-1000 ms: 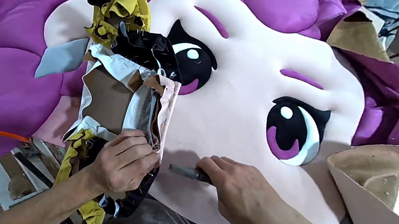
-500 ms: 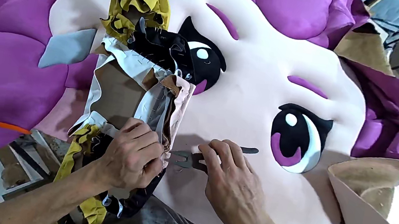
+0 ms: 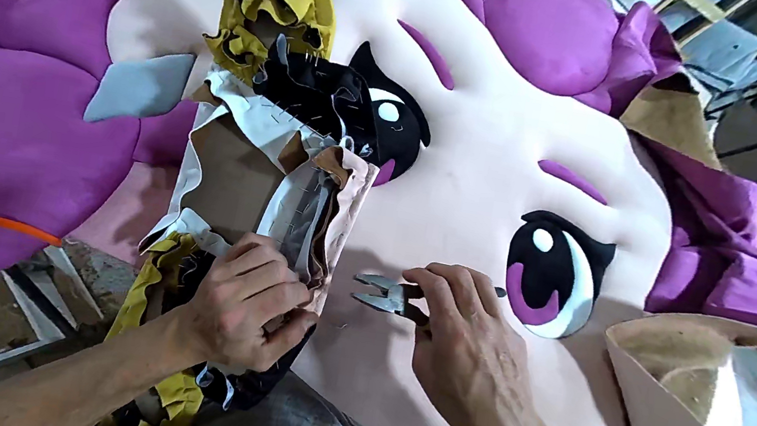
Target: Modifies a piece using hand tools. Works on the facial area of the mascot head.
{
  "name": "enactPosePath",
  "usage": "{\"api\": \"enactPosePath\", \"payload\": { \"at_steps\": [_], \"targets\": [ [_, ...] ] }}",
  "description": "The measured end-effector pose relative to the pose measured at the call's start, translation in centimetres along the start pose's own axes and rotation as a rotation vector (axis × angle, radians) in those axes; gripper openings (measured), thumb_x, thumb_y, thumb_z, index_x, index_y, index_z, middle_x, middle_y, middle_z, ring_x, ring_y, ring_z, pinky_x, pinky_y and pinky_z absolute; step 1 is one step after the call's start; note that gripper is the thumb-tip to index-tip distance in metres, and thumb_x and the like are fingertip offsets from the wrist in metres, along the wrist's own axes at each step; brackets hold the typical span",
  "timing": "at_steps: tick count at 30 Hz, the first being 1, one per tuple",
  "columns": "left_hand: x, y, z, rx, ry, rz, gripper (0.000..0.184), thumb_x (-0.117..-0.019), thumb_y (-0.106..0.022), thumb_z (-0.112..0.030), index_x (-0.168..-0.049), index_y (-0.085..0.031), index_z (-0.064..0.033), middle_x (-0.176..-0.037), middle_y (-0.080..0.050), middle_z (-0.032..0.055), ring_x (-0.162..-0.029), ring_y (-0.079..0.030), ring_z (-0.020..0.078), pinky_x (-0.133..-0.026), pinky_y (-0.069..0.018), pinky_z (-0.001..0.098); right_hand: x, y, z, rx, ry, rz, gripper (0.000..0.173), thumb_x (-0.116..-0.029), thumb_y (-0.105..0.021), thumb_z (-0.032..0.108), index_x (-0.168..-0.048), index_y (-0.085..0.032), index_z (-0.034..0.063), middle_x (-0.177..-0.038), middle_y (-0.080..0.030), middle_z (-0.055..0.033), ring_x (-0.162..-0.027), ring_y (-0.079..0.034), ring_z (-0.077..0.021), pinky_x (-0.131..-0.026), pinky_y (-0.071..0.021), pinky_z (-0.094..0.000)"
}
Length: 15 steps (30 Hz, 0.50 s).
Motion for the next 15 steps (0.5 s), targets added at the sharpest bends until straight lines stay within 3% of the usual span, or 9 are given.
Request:
{"api": "enactPosePath", "payload": {
  "at_steps": [3, 6, 10, 15],
  "targets": [
    [0.4, 0.2, -0.4, -0.011, -0.026, -0.031, 0.016, -0.0912, -0.070, -0.028, -0.090, -0.074, -0.0122, -0.081, -0.068, -0.0005, -0.085, -0.065, 0.0136, -0.092, -0.0528, 0.0365, 0.4, 0.1, -0.4, 0.009, -0.024, 0.035, 0.035, -0.0789, -0.063, 0.007, -0.113, -0.070, 0.0142, -0.109, -0.067, -0.0045, -0.105, -0.065, -0.0275, -0.071, -0.0571, -0.0406],
    [0.2, 0.4, -0.1, -0.025, 0.036, -0.043, 0.018, -0.0887, -0.071, -0.031, -0.093, -0.076, -0.0147, -0.084, -0.070, -0.0020, -0.087, -0.065, 0.0115, -0.092, -0.0522, 0.0350, 0.6, 0.5, 0.0, 0.029, -0.027, 0.043, 0.031, -0.0782, -0.062, 0.007, -0.108, -0.069, 0.0124, -0.104, -0.066, -0.0058, -0.097, -0.067, -0.0282, -0.062, -0.0562, -0.0390],
    [0.4, -0.3, -0.7, -0.026, -0.019, 0.039, 0.016, -0.0949, -0.067, -0.024, -0.097, -0.078, -0.0138, -0.088, -0.072, -0.0007, -0.089, -0.065, 0.0131, -0.091, -0.0521, 0.0342, 0.6, 1.4, 0.3, 0.051, -0.006, 0.024, 0.029, -0.0815, -0.058, 0.007, -0.107, -0.070, 0.0140, -0.103, -0.068, -0.0061, -0.090, -0.069, -0.0271, -0.058, -0.0552, -0.0386],
    [0.4, -1.5, -1.1, -0.061, -0.089, 0.213, 0.024, -0.0983, -0.056, -0.027, -0.102, -0.078, -0.0182, -0.096, -0.072, -0.0019, -0.090, -0.062, 0.0143, -0.091, -0.0471, 0.0368, 0.2, 2.5, 1.3, 0.102, 0.065, -0.013, 0.034, -0.0906, -0.056, 0.012, -0.118, -0.075, 0.0188, -0.102, -0.069, -0.0055, -0.092, -0.068, -0.0267, -0.059, -0.0538, -0.0371]
  ]
}}
Point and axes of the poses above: each hand's wrist, its own x-axis away from the middle knuckle, its own y-axis out of the back of the hand, z = x × y, the point moved 7 cm from there along -x, towards the middle knuckle
